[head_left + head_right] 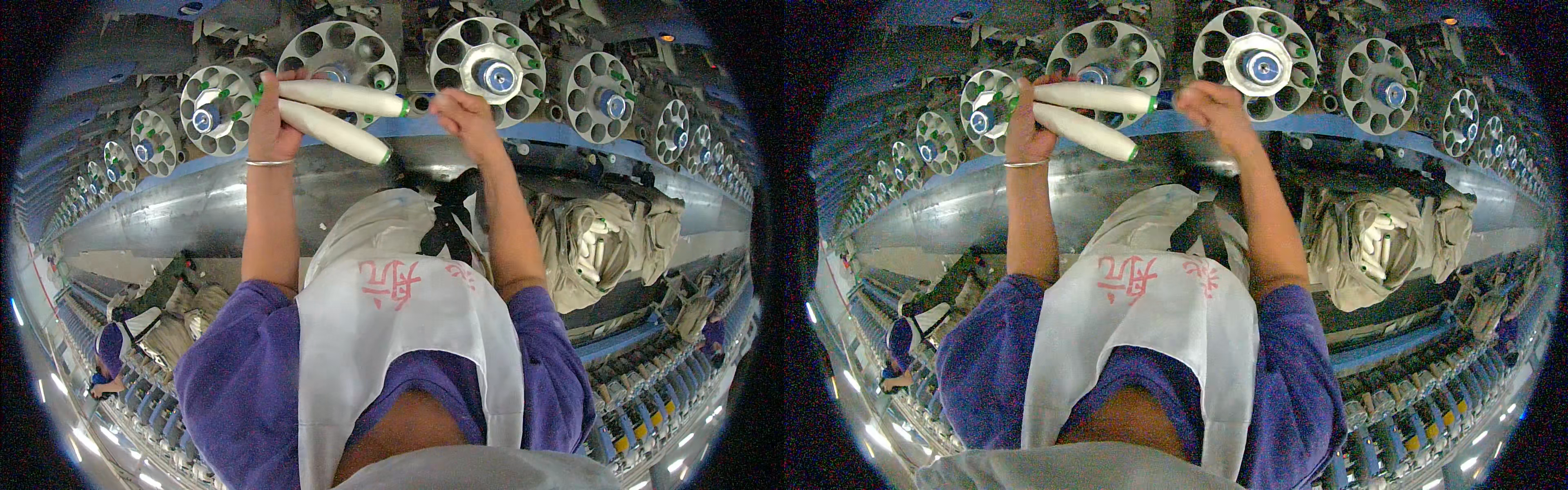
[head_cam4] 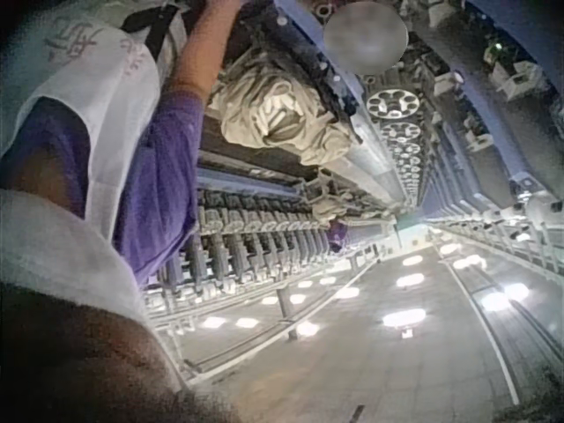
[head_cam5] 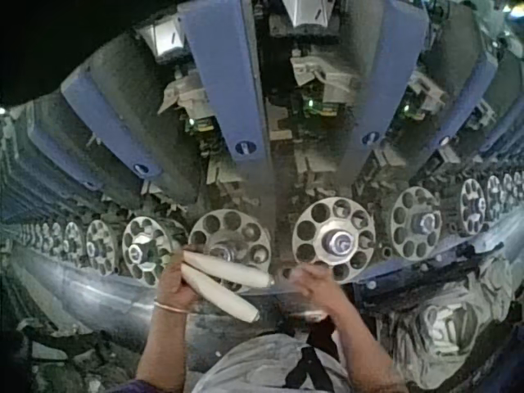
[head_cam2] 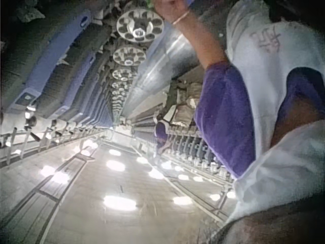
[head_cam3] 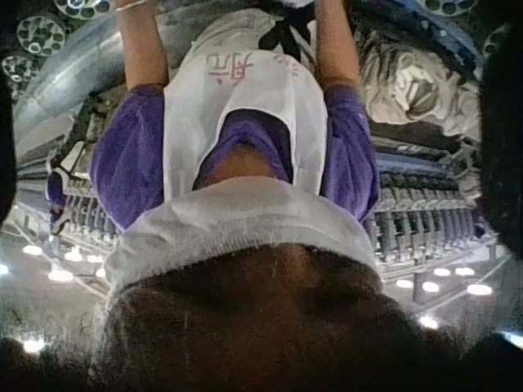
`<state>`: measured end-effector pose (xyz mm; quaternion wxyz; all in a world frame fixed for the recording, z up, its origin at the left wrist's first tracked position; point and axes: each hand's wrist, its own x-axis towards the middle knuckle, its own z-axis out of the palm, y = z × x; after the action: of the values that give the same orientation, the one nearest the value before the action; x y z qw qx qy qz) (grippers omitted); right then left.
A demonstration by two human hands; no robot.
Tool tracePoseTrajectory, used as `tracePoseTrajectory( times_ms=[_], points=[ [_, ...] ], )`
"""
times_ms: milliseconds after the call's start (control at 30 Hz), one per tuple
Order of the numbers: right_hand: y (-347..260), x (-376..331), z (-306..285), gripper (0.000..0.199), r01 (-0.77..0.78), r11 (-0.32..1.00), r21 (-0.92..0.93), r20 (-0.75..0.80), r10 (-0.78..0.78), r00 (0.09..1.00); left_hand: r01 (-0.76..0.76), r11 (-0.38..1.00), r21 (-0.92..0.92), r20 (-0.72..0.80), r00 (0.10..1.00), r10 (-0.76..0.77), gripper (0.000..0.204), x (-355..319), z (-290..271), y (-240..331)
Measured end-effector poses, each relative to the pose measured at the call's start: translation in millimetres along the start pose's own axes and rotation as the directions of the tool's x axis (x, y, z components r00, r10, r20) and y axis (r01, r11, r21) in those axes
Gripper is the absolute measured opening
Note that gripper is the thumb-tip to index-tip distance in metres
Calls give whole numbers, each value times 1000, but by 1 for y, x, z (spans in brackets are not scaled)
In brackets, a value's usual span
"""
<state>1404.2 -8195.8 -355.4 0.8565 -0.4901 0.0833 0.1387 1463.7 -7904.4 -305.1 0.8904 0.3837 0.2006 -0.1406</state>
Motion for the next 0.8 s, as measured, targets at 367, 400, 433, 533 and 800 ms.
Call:
tracePoseTrajectory(
  times_ms=[367,400,433,533,800],
  points=[
    [10,22,28,45,94,339,-936,11,-240,971,66,998,-12,12,998,-66,36,6,-3,4],
    [7,25,20,38,-52,610,-790,-231,-218,948,44,999,7,13,999,-44,36,5,-4,8],
    [2,29,9,32,-73,825,-561,-433,-217,875,0,1000,27,10,1000,-1,37,5,-6,12],
    [-30,14,-32,36,26,914,404,-62,-1,998,-70,981,183,31,997,66,37,8,-12,18],
    [-19,25,43,53,-57,859,508,237,-76,968,-514,803,301,-66,829,555,20,61,18,-54]
  ],
)
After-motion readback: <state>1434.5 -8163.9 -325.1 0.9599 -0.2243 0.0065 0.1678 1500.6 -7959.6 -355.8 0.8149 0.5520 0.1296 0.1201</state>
